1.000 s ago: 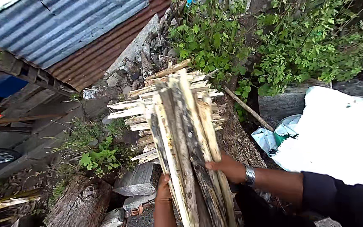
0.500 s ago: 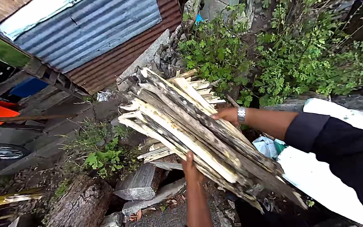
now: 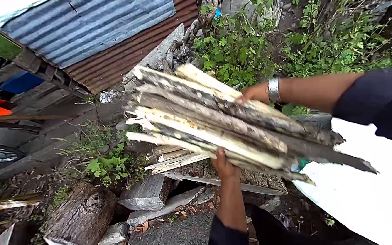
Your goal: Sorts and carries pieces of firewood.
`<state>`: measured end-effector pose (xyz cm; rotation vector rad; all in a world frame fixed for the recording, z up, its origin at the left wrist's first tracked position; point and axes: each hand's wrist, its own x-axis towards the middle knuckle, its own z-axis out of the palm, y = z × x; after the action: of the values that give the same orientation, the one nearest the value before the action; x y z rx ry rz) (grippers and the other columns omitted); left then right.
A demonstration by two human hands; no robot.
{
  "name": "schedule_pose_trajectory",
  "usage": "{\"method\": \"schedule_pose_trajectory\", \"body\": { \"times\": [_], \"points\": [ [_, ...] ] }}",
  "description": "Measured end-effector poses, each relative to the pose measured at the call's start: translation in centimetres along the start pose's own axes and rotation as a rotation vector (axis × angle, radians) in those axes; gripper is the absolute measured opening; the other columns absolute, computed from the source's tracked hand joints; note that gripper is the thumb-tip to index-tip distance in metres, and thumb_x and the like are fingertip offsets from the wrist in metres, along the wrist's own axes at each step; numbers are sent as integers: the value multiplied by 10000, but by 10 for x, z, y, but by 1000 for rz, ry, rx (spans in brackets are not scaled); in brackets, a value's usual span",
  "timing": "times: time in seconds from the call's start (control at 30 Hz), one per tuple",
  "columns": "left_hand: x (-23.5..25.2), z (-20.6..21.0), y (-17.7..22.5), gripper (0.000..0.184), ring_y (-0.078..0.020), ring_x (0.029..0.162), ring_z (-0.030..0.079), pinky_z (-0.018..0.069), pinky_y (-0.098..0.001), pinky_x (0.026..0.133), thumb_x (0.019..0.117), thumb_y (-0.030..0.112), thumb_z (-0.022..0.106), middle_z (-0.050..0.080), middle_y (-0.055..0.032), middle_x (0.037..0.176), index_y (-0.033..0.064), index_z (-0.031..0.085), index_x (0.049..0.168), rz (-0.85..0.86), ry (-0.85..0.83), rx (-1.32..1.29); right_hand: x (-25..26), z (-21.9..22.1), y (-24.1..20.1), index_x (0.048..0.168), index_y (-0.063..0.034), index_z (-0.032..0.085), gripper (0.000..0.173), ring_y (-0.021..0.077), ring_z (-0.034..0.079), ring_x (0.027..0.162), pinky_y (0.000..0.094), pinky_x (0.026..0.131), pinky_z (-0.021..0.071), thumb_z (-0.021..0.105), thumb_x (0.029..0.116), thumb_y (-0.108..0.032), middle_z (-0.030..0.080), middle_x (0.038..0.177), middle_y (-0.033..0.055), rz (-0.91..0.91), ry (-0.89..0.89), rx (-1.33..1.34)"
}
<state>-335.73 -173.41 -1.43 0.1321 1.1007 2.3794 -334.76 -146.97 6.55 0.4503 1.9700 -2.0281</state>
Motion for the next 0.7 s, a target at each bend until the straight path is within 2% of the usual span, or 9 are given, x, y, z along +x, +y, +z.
{"method": "schedule_pose_trajectory", "body": {
  "times": [0.17,0.23,0.3,0.37,0.43,0.5,0.53,0.57,0.7],
  "points": [
    [157,97,19,545,-244,1110,655,571,-498,951,1050,436,518,641,-118,1241,107,402,1469,167,-126,-17,43,-65,-183,1252,-155,613,353,102,683,809,338,715,615,535,1038,-426,691,967,18,-110,209,-382],
    [227,118,25,688,-313,1212,614,561,-576,937,1028,566,516,584,-154,1388,185,317,1565,14,-116,226,58,-70,-237,1447,-199,566,404,97,648,1007,325,884,559,550,1061,-320,681,1212,39,-208,402,-569],
    [272,116,41,943,-393,1403,462,449,-698,1047,922,736,559,427,-199,1561,174,243,1611,-190,-166,626,98,-94,-253,1461,-126,559,395,110,609,1197,315,1060,466,517,1076,-205,640,1362,82,-358,488,-757],
    [286,96,61,881,-379,1412,469,429,-654,1099,943,684,576,477,-218,1532,80,392,1557,-122,-298,1117,139,-108,-238,1509,-126,518,540,223,600,1284,441,1108,468,627,996,-257,619,1414,132,-423,524,-861],
    [284,52,71,790,-348,1455,434,378,-686,1123,919,655,634,499,-141,1547,137,520,1505,124,-275,1736,175,-90,-180,1609,-166,357,871,430,491,1388,683,1134,360,701,917,-568,525,1495,237,-242,587,-897],
    [286,-13,63,888,-412,1570,163,129,-823,1141,835,756,636,294,-78,1687,271,460,1558,249,-166,2104,229,-65,-92,1652,-272,257,1104,533,390,1432,776,1106,308,688,779,-794,390,1591,278,-89,592,-933],
    [291,-42,58,961,-447,1574,89,74,-854,1116,782,830,618,218,-68,1715,347,400,1583,244,-137,2198,247,-48,-56,1658,-321,222,1143,590,260,1473,807,1113,231,695,745,-819,207,1668,295,-15,560,-918],
    [295,-67,53,1018,-476,1569,45,58,-872,1093,741,887,600,162,-56,1730,412,335,1602,199,-125,2248,262,-32,-27,1654,-356,221,1149,625,157,1488,834,1111,192,711,726,-822,76,1696,291,35,533,-885],
    [302,-118,29,1042,-426,1582,-30,102,-864,1084,730,922,566,-17,41,1748,535,162,1610,54,-100,2282,315,11,58,1627,-458,237,1123,623,-115,1503,932,1014,94,603,681,-939,-103,1729,178,136,530,-882]
  ]
}}
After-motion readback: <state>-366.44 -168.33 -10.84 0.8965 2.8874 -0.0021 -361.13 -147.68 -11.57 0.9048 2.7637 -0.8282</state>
